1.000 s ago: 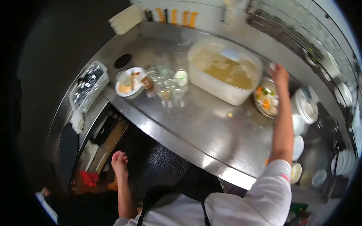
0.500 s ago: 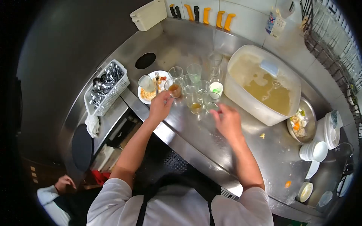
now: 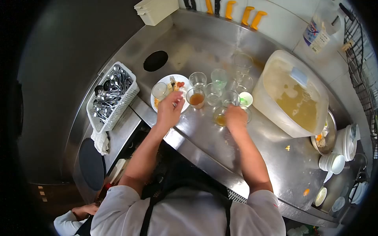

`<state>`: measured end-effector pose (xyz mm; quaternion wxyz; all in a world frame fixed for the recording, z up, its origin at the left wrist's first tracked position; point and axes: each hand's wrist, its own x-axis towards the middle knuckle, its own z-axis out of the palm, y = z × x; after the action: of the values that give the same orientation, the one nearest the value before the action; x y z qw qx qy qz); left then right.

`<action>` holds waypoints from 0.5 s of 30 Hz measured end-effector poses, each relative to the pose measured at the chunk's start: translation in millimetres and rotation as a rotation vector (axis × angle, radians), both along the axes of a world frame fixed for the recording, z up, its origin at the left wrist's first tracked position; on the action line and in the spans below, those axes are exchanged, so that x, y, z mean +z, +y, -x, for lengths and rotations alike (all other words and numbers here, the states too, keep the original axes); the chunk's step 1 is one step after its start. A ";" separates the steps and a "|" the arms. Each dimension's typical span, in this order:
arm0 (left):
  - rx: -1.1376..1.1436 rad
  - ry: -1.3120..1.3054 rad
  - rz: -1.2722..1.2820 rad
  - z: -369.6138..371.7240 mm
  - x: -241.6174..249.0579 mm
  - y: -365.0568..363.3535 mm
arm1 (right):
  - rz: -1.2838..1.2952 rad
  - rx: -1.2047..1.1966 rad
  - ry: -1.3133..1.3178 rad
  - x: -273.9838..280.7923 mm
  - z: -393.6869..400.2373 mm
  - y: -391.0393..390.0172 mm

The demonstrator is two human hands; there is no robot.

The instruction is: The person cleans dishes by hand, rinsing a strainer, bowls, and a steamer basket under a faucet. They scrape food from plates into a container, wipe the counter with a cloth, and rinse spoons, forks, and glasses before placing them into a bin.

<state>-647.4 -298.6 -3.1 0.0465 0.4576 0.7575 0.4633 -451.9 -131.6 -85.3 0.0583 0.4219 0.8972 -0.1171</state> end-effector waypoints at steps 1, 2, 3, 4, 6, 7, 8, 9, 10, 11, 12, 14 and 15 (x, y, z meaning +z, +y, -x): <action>0.008 0.018 -0.031 12.4 7.2 2.4 | 0.003 -0.068 0.037 16.0 2.6 -10.2; 0.029 0.003 -0.044 28.6 13.3 2.1 | 0.007 -0.137 0.077 36.4 -1.5 -21.7; 0.048 -0.009 -0.060 48.3 20.4 0.0 | 0.008 -0.207 0.119 58.0 -2.0 -32.9; 0.085 -0.079 -0.066 67.1 27.5 -4.6 | -0.206 -0.161 0.296 68.3 -3.0 -42.4; 0.107 -0.050 0.016 112.4 22.4 -24.3 | -0.318 -0.120 0.549 89.3 -4.3 -67.1; 0.113 -0.020 0.098 130.3 20.4 -33.1 | -0.221 -0.130 0.635 103.6 4.1 -82.8; 0.082 -0.018 0.153 143.5 9.0 -38.3 | -0.129 -0.142 0.723 111.0 17.4 -97.3; 0.047 -0.016 0.206 154.3 -6.4 -42.9 | 0.058 -0.138 0.697 109.5 33.5 -111.4; -0.008 0.014 0.265 159.1 -16.2 -42.8 | 0.243 -0.133 0.667 104.5 52.3 -123.5; -0.042 0.012 0.197 160.5 -26.6 -38.7 | 0.209 -0.033 0.612 87.3 74.9 -130.8; -0.075 0.008 0.132 158.7 -36.1 -32.9 | 0.179 0.066 0.555 61.4 99.5 -136.2; -0.134 -0.111 0.094 161.2 -55.9 -25.6 | 0.157 0.041 0.527 13.1 151.4 -139.2; -0.160 -0.223 0.120 165.3 -66.4 -22.5 | 0.144 -0.022 0.470 0.6 175.0 -137.0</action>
<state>-812.7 -321.1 -69.5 0.1945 0.4584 0.7351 0.4600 -626.9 -268.6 -84.7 -0.1237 0.3875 0.8708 -0.2763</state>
